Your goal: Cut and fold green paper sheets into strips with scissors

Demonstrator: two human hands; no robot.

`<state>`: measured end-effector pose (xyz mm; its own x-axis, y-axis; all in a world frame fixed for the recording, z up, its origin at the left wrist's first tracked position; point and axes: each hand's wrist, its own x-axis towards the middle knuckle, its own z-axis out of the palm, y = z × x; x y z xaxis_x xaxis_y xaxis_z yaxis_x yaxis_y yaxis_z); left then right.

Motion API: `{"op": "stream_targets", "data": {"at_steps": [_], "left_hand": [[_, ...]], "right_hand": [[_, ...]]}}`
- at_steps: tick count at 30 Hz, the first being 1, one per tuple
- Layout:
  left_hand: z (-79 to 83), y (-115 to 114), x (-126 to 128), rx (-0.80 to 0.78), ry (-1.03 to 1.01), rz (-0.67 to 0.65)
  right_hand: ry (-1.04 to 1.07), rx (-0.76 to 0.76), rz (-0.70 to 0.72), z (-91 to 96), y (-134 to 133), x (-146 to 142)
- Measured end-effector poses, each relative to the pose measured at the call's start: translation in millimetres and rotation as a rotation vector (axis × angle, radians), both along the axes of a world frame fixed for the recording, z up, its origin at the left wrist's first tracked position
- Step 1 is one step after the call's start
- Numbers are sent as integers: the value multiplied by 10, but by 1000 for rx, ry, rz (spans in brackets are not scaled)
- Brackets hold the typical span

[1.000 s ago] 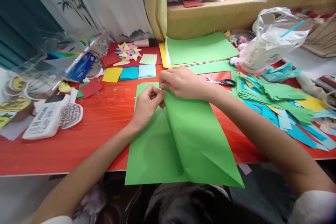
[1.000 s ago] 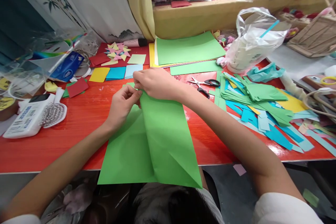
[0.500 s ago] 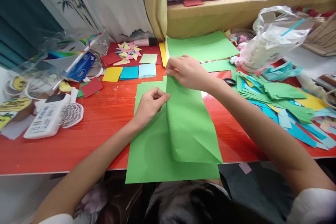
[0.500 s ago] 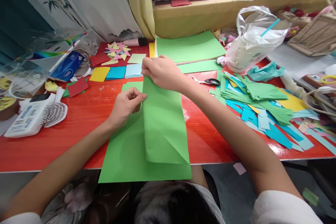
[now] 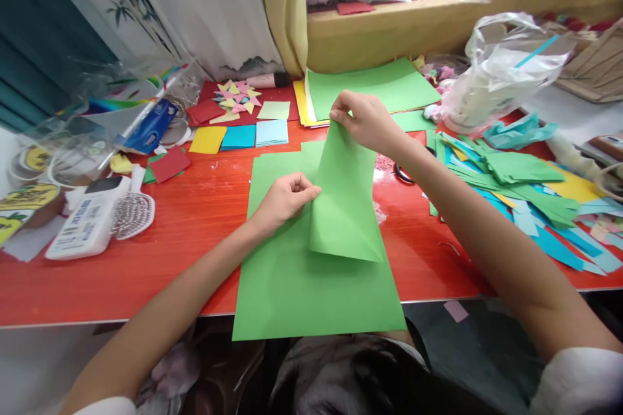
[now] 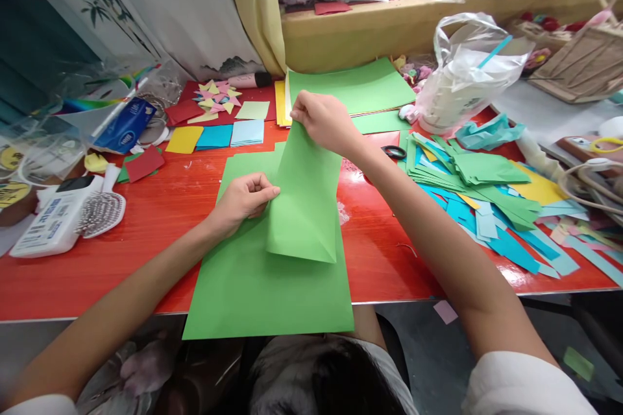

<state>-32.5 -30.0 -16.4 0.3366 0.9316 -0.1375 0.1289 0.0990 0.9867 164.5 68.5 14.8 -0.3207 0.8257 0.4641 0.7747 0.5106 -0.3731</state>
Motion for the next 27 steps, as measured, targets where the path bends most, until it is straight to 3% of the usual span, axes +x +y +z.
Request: {"op": "stream_targets", "data": {"at_steps": [6,15,27], "left_hand": [[-20,-18,-1,-15,81,-77],[8,-11,-24,-4,115,-130],[37,20,-76,204,58,16]], "right_hand": [[39,38,-105,-4,122,190],[60,104,-231,160,167,386],[116,235,-276,329,154,636]]}}
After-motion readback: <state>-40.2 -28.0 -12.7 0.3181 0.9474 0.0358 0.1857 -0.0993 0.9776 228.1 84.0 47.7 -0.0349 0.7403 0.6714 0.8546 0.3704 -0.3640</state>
